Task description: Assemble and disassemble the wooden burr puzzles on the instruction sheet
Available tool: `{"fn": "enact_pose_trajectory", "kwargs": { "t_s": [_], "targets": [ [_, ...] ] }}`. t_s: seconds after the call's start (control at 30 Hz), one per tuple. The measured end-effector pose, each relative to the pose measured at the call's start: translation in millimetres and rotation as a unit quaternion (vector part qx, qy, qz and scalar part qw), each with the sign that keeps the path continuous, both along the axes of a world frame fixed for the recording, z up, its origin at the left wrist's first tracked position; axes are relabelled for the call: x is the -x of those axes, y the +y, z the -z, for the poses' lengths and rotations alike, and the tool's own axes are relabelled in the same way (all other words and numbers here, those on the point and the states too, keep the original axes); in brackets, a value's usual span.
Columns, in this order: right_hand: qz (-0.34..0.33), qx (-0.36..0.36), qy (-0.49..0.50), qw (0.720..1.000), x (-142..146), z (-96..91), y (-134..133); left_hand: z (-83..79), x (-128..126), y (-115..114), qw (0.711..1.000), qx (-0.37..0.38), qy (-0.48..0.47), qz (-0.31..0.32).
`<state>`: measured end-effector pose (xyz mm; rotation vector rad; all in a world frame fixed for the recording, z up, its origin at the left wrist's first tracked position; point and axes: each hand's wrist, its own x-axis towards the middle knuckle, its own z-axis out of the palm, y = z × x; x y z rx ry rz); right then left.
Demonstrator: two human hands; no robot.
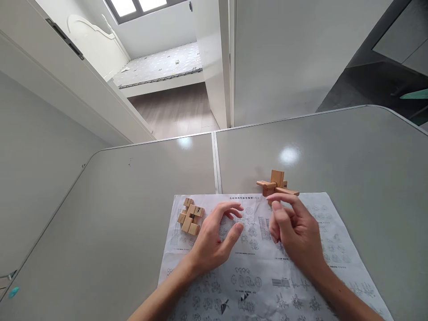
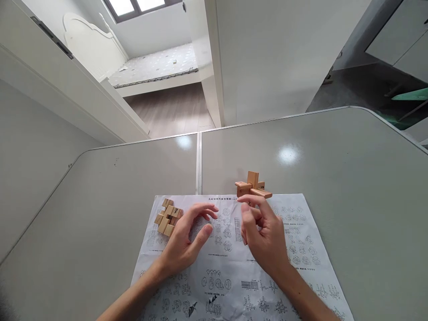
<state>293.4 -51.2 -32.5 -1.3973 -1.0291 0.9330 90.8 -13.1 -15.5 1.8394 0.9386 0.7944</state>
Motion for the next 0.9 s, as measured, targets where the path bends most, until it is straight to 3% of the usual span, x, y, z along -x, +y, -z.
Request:
{"fn": "enact_pose_trajectory", "kwargs": {
  "t_s": [0.17,0.43,0.67,0.77,0.9],
  "targets": [
    [-0.102,-0.009,-0.130,0.986,1,1.8,2,-0.2,-1,0,1.000,-0.007,0.009,0.002],
    [-0.120,0.005,-0.151,0.981,3,1.0,6,1.3,1,-1,0.998,-0.058,0.004,0.012],
    [-0.126,0.009,-0.145,0.981,2,0.7,7,-4.0,2,-3,0.964,-0.256,0.070,0.031],
    [-0.128,0.008,-0.140,0.982,2,1.6,8,-8.7,5,3,0.926,-0.342,0.155,-0.028],
    [-0.127,0.001,-0.131,0.983,2,3.8,9,-14.7,19,11,0.867,-0.380,0.268,-0.181]
  ]
}}
